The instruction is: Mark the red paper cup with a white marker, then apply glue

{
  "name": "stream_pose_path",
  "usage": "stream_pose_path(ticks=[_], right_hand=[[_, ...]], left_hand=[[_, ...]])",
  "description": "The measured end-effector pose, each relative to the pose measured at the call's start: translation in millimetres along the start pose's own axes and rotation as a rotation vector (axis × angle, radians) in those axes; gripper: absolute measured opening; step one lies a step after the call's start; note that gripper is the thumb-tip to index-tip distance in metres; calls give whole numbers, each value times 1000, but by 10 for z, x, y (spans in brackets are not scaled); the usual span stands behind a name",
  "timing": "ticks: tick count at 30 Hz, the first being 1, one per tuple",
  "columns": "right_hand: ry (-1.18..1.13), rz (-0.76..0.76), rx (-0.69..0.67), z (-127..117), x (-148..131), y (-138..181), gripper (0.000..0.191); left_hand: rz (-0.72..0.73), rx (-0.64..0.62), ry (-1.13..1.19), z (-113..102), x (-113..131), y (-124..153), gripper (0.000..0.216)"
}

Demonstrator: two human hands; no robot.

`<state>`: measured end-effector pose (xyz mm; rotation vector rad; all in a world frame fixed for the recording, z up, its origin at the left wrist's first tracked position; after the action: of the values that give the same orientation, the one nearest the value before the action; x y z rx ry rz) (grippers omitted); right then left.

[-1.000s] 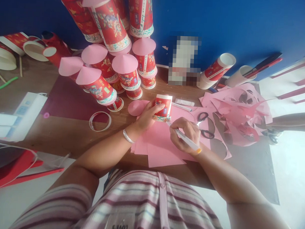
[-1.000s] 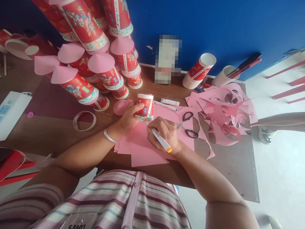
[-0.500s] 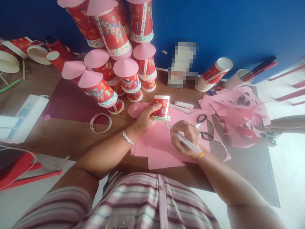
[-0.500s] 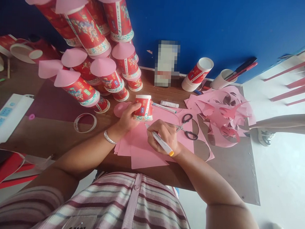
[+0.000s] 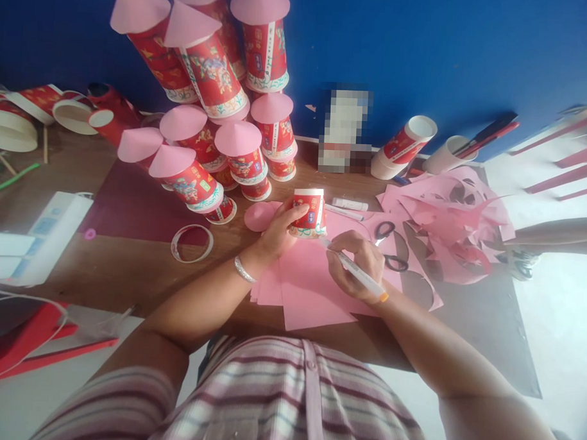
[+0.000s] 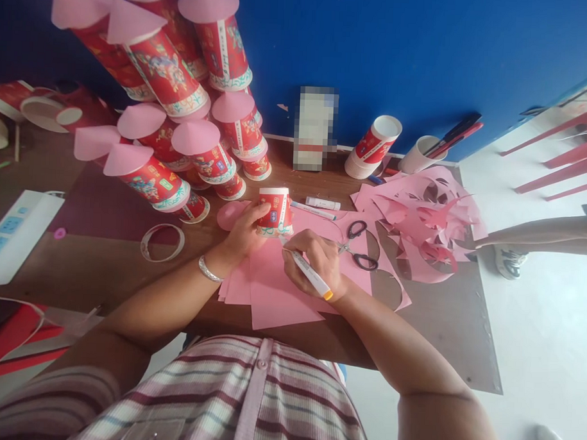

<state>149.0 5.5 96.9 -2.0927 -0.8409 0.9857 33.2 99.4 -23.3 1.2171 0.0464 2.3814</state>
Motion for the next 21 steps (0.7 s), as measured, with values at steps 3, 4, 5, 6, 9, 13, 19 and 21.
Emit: stream_pose_path(ticks=[3, 4, 5, 6, 9, 13, 19, 21], right_hand=[[-2, 4, -5, 1, 3, 3, 13], [0, 5, -8, 3, 4, 6, 12], [3, 8, -11, 5, 7, 9, 12], [5, 12, -13, 6, 12, 13, 11], [0, 21, -12, 7, 23, 20, 12], [-34, -2, -2, 9, 4, 3, 17], [-105, -39, 2, 32, -24, -14, 22], [-108, -37, -6, 45, -18, -7, 23]], left_hand=[[1, 7, -1, 9, -1, 10, 31], [0, 10, -1, 7, -5, 12, 31], [-1, 15, -1, 3, -9, 12, 31], [-1, 16, -2, 1, -14, 11, 31], [8, 2, -18, -5, -26, -1, 31], [26, 21, -50, -49, -28, -12, 32], [39, 4, -98, 38, 30, 38, 33], [32, -18, -104, 80, 34, 47, 34]])
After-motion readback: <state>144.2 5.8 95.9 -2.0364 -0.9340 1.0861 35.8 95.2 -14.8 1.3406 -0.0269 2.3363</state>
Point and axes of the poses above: each hand's wrist, its own y-axis away from the middle knuckle, its own z-axis out of the palm, x = y × z, the point moved 10 cm from there along -y, towards the middle knuckle, and after that the axes turned 5 degrees about -z, right-handed, at the moved point
